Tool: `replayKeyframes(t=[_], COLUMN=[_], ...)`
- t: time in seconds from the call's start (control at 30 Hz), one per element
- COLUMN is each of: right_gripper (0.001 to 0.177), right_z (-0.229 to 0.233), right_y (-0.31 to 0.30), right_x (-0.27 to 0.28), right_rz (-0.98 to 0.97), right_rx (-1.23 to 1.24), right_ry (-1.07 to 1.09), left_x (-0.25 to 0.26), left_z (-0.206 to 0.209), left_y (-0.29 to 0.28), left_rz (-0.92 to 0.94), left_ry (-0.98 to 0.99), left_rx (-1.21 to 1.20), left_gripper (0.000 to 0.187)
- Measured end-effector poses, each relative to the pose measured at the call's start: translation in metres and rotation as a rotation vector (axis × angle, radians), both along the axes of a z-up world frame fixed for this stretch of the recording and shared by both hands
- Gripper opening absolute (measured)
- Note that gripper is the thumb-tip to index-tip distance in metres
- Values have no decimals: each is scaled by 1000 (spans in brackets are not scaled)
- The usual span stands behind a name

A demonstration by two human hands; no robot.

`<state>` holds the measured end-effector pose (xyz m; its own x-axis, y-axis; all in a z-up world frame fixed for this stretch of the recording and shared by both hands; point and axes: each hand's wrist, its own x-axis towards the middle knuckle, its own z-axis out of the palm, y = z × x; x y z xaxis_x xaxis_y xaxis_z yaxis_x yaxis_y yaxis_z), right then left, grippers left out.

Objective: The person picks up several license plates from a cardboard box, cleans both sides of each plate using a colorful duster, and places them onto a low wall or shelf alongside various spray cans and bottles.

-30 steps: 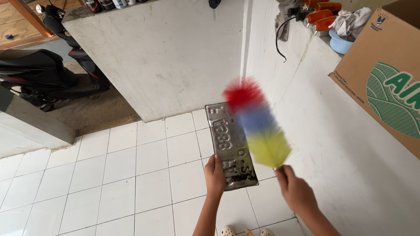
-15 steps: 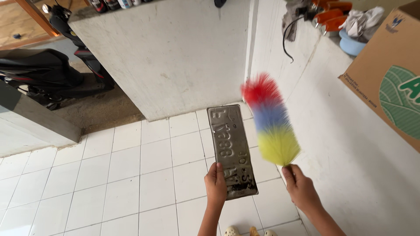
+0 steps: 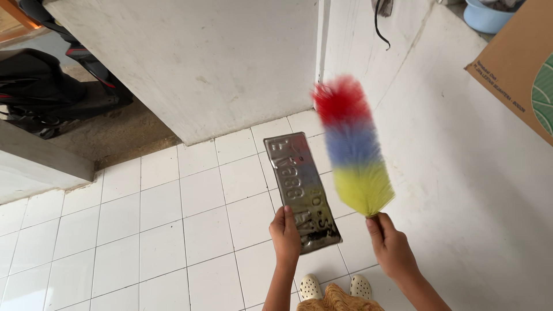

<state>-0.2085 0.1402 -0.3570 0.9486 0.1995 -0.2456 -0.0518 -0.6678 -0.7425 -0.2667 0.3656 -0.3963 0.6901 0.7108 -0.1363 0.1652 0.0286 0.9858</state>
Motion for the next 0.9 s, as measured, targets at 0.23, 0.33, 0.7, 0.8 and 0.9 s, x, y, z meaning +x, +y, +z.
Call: replayKeyframes(t=[0.23,0.33,0.7,0.8,0.9], right_gripper=[32,37,43,44,46], right_z=[-18,-21,48,69,74], right_y=[18,18,55,86,118], right_x=[-52,-35,48,51,54], right_rz=[411,331,-28,64,135], right_rx=[-55,-242,69,320,406], right_ry=[-234,-237,143,145,192], left_x=[14,14,-7,-14,-21], left_z=[12,17,46,64,81], left_y=[12,13,82,119,149], left_rz=[-69,-97,215,204,166], left_ry=[-277,-238,-337,-466,-410], left_rx=[-61,-24,-365,-352,-391], left_gripper=[24,30,30,17,23])
